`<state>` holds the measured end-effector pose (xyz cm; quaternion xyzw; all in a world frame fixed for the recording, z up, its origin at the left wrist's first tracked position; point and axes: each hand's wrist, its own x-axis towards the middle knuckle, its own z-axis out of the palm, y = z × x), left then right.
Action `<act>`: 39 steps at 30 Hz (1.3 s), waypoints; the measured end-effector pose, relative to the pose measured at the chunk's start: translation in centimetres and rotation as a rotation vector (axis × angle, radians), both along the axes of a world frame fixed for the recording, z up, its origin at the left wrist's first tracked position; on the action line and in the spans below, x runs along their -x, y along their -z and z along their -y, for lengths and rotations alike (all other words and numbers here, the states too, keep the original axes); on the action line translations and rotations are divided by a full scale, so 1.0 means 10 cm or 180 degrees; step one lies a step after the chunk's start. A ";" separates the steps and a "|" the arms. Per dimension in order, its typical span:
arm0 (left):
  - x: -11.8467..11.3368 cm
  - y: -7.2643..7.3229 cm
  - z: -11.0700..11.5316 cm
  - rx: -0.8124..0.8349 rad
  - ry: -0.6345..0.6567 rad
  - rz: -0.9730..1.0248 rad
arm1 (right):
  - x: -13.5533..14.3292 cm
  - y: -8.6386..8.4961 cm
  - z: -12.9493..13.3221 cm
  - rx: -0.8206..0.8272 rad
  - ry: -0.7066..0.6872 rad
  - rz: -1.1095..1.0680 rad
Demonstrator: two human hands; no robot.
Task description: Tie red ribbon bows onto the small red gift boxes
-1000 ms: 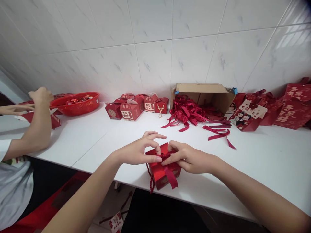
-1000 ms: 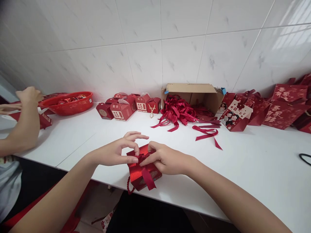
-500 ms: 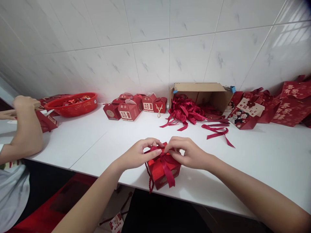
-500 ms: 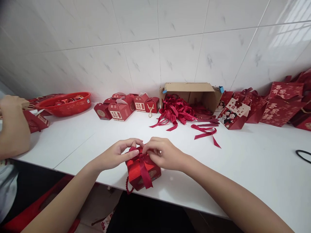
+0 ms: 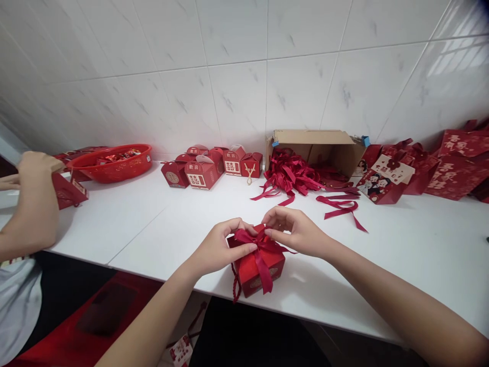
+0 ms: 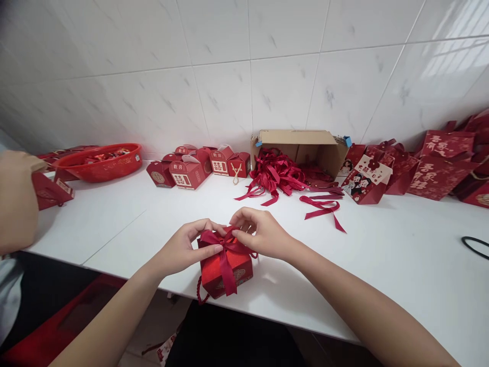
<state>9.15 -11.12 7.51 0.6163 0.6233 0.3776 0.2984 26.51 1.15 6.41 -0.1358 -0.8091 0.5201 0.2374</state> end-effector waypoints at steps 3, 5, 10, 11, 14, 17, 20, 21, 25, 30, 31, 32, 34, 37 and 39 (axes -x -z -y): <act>-0.02 0.01 0.00 -0.0005 -0.0094 0.0105 | 0.01 0.01 0.00 0.0253 -0.0021 0.0208; -0.05 0.03 -0.01 -0.0049 -0.0182 0.0255 | 0.02 0.02 0.00 0.0418 -0.0070 0.0226; -0.13 0.09 -0.04 -0.0077 -0.0424 0.0607 | 0.03 0.01 0.01 0.0485 -0.0104 0.0108; -0.14 0.10 -0.04 -0.0043 -0.0450 0.0634 | 0.02 0.01 0.01 0.0456 -0.0113 0.0106; -0.16 0.11 -0.06 0.0060 -0.0468 0.0653 | 0.02 0.01 0.02 0.0339 -0.0123 0.0092; -0.16 0.12 -0.05 0.0104 -0.0482 0.0653 | 0.01 0.01 0.01 0.0205 -0.0096 0.0079; -0.16 0.13 -0.04 0.0003 -0.0496 0.0639 | 0.00 0.01 -0.02 0.0035 -0.0053 0.0134; -0.16 0.13 -0.04 -0.0044 -0.0486 0.0656 | 0.00 0.00 -0.03 -0.0023 -0.0036 0.0160; -0.14 0.17 -0.03 -0.0124 -0.0420 0.0686 | -0.01 -0.05 -0.05 -0.0211 0.0017 0.0268; -0.12 0.17 -0.03 -0.0034 -0.0292 0.0581 | -0.02 -0.07 -0.05 -0.0336 0.0028 0.0268; -0.12 0.17 -0.03 -0.0045 -0.0280 0.0568 | -0.03 -0.07 -0.05 -0.0345 0.0005 0.0261; -0.12 0.16 -0.03 -0.0080 -0.0277 0.0563 | -0.03 -0.07 -0.05 -0.0360 -0.0031 0.0258; -0.13 0.16 -0.03 -0.0166 -0.0275 0.0573 | -0.04 -0.07 -0.05 -0.0405 -0.0107 0.0265; -0.15 0.16 -0.03 -0.0187 -0.0336 0.0579 | -0.05 -0.08 -0.03 -0.0461 -0.0141 0.0223; -0.17 0.16 -0.03 -0.0183 -0.0400 0.0556 | -0.05 -0.08 -0.02 -0.0414 -0.0118 0.0134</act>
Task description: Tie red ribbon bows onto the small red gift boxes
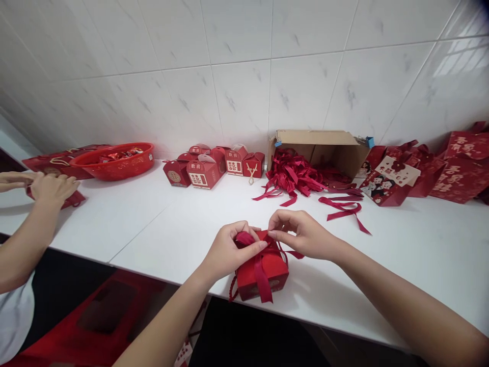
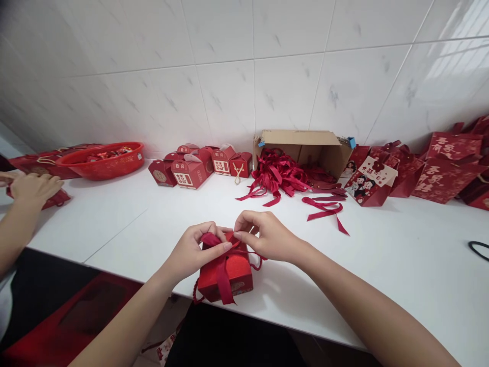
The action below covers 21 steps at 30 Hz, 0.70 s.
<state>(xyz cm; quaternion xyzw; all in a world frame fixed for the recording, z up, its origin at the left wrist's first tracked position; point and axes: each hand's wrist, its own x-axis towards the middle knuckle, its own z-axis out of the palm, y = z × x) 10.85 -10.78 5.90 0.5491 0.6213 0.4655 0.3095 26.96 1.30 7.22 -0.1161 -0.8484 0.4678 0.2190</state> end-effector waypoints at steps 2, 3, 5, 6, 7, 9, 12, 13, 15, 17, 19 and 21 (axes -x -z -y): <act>-0.01 0.01 0.00 -0.0007 -0.0025 -0.0008 | 0.01 0.00 0.01 0.0090 0.0013 -0.0098; -0.02 0.01 0.00 -0.0004 -0.0019 -0.0010 | 0.02 0.00 0.02 0.0135 0.0025 -0.0143; -0.03 0.01 -0.01 0.0038 -0.0016 0.0007 | 0.03 0.01 0.03 0.0194 0.0075 -0.0209; -0.03 0.01 -0.01 0.0057 -0.0009 0.0030 | 0.04 0.01 0.03 0.0207 0.0114 -0.0230; -0.03 0.01 -0.01 0.0068 0.0001 0.0060 | 0.04 0.02 0.03 0.0215 0.0154 -0.0239; -0.04 0.01 -0.01 0.0055 0.0018 0.0081 | 0.04 0.02 0.02 0.0241 0.0227 -0.0227; -0.04 0.01 -0.02 0.0016 0.0025 -0.0017 | 0.04 0.02 -0.01 0.0290 0.0310 -0.0175; -0.04 0.02 -0.02 0.0002 0.0024 -0.0057 | 0.04 0.03 -0.02 0.0298 0.0331 -0.0155; -0.03 0.02 -0.03 -0.0022 0.0042 -0.0119 | 0.04 0.03 -0.06 0.0318 0.0343 -0.0104; -0.02 0.03 -0.03 -0.0029 0.0061 -0.0181 | 0.05 0.04 -0.08 0.0351 0.0339 -0.0051; -0.01 0.04 -0.02 -0.0016 0.0100 -0.0204 | 0.05 0.05 -0.10 0.0376 0.0326 -0.0020; 0.00 0.04 -0.02 -0.0012 0.0164 -0.0141 | 0.05 0.05 -0.10 0.0376 0.0304 -0.0033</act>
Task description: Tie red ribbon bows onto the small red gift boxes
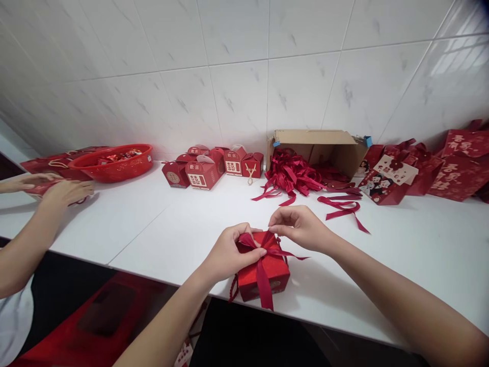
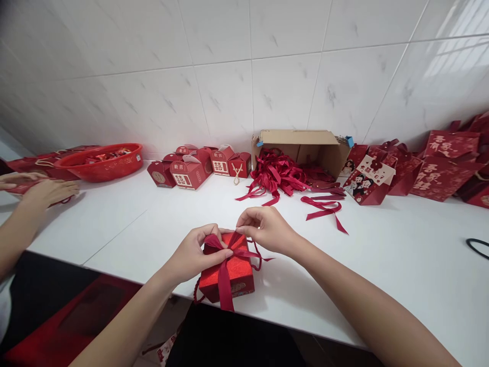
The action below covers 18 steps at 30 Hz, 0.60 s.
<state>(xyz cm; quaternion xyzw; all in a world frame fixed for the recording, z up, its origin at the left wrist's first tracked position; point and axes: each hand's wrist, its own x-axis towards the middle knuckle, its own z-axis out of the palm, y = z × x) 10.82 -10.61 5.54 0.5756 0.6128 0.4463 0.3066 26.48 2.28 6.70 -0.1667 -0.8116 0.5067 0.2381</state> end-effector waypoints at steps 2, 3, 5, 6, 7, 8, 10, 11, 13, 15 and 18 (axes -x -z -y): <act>0.01 0.00 0.00 0.0007 0.0079 0.0127 | -0.01 0.00 0.00 0.0046 -0.0083 -0.0017; 0.01 0.00 0.00 0.0002 0.0113 0.0185 | -0.02 -0.01 0.00 0.0099 -0.0142 -0.0017; 0.03 0.00 0.00 -0.0022 0.0165 0.0232 | -0.03 -0.02 0.00 0.0206 -0.0266 0.0003; 0.04 0.00 0.00 -0.0035 0.0185 0.0226 | -0.05 -0.04 0.00 0.0232 -0.0306 0.0016; 0.04 0.00 0.00 -0.0044 0.0206 0.0214 | -0.06 -0.05 -0.01 0.0228 -0.0334 0.0028; 0.05 0.00 0.00 -0.0049 0.0222 0.0216 | -0.08 -0.07 -0.02 0.0198 -0.0358 0.0038; 0.07 -0.01 0.00 -0.0052 0.0242 0.0274 | -0.12 -0.11 -0.05 0.0092 -0.0464 0.0082; 0.07 -0.01 0.00 -0.0060 0.0238 0.0326 | -0.15 -0.13 -0.06 0.0014 -0.0558 0.0129; 0.08 -0.01 0.01 -0.0085 0.0233 0.0449 | -0.19 -0.17 -0.09 -0.0213 -0.0796 0.0270; 0.08 -0.01 0.02 -0.0095 0.0265 0.0580 | -0.23 -0.18 -0.11 -0.0472 -0.1009 0.0399; 0.08 0.00 0.03 -0.0081 0.0339 0.0713 | -0.23 -0.15 -0.12 -0.0652 -0.1172 0.0406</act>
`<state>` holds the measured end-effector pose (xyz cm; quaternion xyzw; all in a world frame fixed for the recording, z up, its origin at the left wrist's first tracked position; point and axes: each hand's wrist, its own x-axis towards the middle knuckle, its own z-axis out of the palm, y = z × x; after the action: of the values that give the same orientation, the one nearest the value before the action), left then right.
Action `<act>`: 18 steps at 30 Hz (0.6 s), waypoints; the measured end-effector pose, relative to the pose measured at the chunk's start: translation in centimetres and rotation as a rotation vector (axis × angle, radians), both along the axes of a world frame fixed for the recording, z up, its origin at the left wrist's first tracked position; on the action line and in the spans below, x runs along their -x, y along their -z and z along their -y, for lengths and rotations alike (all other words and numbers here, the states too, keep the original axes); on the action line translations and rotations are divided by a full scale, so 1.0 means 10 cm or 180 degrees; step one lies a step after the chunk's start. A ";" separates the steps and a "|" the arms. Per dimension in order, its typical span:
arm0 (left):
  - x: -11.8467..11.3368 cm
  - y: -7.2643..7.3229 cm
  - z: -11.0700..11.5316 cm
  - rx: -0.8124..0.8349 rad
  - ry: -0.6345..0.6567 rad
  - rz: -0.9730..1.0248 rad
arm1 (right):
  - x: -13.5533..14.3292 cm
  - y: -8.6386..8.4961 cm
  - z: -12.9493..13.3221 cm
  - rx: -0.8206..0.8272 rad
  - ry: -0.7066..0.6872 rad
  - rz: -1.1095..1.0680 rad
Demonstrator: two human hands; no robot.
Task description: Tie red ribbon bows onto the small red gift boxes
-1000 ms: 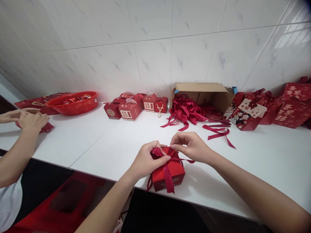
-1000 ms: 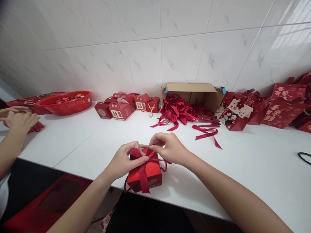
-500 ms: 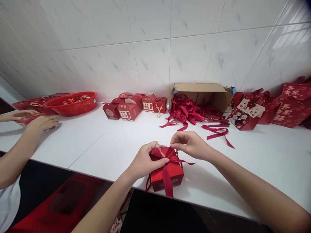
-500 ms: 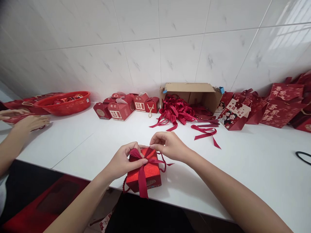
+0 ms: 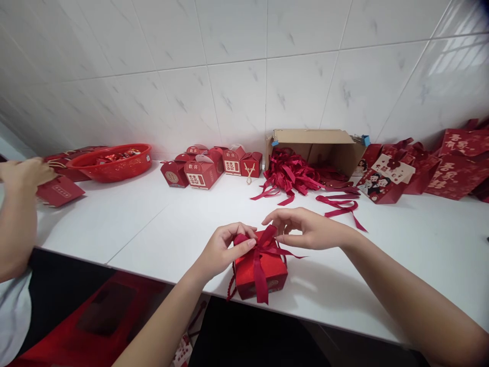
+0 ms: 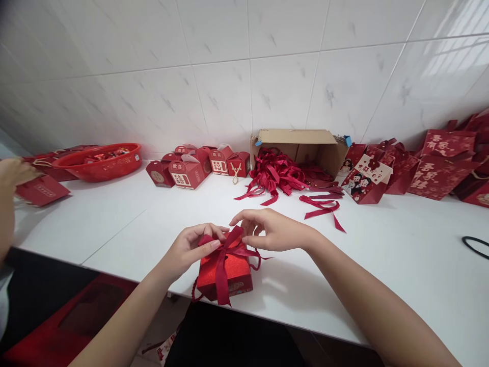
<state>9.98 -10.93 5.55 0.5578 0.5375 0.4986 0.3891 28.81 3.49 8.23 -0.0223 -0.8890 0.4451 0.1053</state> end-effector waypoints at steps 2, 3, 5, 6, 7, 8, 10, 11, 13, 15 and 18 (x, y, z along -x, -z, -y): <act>0.00 0.01 0.01 0.0022 0.0016 0.0036 | 0.02 0.03 0.01 0.0053 -0.0007 -0.0076; 0.00 0.02 0.01 0.0038 0.0018 0.0053 | 0.03 0.04 0.01 0.0093 0.0006 -0.0118; 0.01 0.03 0.01 0.0061 0.0015 0.0095 | 0.06 0.06 0.02 0.0171 0.0041 -0.0200; 0.01 0.03 0.02 0.0060 0.0015 0.0113 | 0.06 0.06 0.03 0.0202 0.0051 -0.0227; 0.01 0.04 0.02 0.0052 0.0013 0.0127 | 0.07 0.06 0.03 0.0228 0.0054 -0.0245; 0.01 0.04 0.02 0.0042 0.0012 0.0132 | 0.07 0.06 0.03 0.0250 0.0058 -0.0258; 0.01 0.03 0.02 0.0015 0.0008 0.0118 | 0.07 0.05 0.04 0.0285 0.0067 -0.0272; 0.00 0.03 0.02 0.0010 0.0006 0.0105 | 0.08 0.05 0.04 0.0305 0.0064 -0.0285; -0.01 0.02 0.02 0.0020 0.0001 0.0079 | 0.08 0.06 0.06 0.0344 0.0047 -0.0327; -0.01 0.02 0.01 0.0038 -0.0005 0.0053 | 0.09 0.07 0.07 0.0322 0.0073 -0.0391; -0.02 0.01 0.01 0.0044 -0.0016 -0.0004 | 0.13 0.12 0.11 0.0168 0.0189 -0.0567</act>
<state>10.16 -11.07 5.46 0.5540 0.5426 0.4955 0.3913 27.53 2.41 7.04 -0.0118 -0.8630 0.4652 0.1965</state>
